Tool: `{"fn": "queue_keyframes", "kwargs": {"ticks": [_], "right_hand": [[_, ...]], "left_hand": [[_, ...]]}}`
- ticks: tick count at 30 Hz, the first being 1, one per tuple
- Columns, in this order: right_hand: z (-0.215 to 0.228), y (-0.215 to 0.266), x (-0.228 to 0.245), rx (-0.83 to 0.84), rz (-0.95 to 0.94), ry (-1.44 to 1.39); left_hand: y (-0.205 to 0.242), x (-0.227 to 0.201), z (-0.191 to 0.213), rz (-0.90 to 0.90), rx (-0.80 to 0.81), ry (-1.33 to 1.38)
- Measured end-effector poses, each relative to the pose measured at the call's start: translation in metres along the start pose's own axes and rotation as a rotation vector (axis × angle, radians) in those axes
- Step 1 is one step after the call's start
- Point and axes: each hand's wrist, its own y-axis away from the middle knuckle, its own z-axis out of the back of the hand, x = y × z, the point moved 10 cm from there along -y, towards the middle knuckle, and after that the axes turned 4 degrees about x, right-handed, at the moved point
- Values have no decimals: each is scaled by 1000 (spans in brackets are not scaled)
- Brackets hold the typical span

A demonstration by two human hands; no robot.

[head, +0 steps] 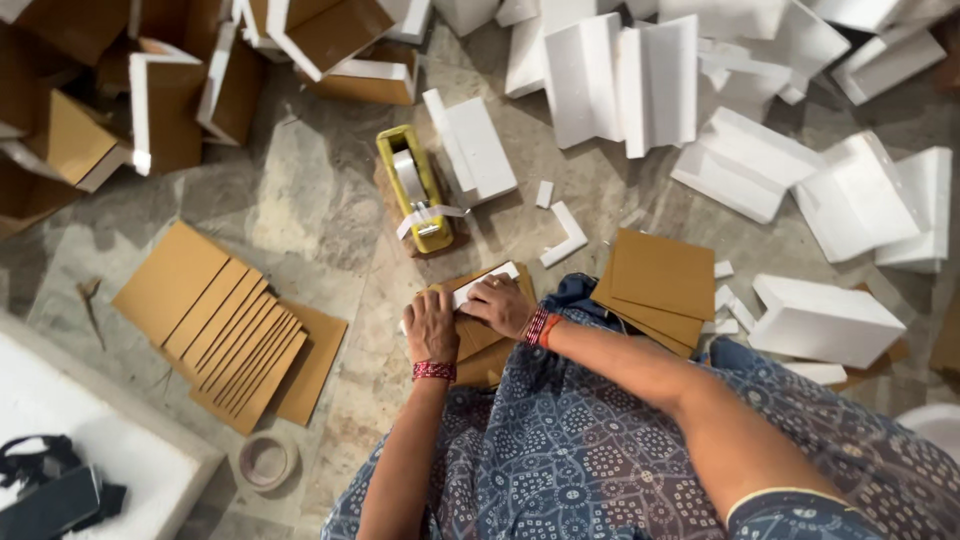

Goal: The person sits on the floor and assembles small cardboard boxes by inserting white foam inserts into the box structure. They use a handheld tape dispenser to secure the foam pieces to the cardboard, repeating this process for multiple units.

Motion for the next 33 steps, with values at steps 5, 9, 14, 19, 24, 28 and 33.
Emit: {"fn": "queue_keyframes", "kwargs": {"ticks": [5, 9, 14, 19, 24, 28, 33], "right_hand": [[85, -6, -75, -172, -256, -302], [72, -25, -63, 63, -79, -27], [-34, -27, -60, 281, -190, 274], [-33, -23, -69, 146, -214, 178], [-52, -49, -65, 47, -229, 181], [-70, -46, -73, -10, -146, 191], [-100, -63, -87, 200, -170, 83]], "left_hand": [[2, 0, -7, 27, 28, -53], [3, -2, -7, 20, 8, -53], [5, 3, -14, 49, 17, -125], [-12, 1, -15, 52, 36, -45], [-34, 34, -25, 65, 100, 455], [-39, 38, -24, -14, -4, 407], [-35, 58, -25, 9, 31, 397]]}}
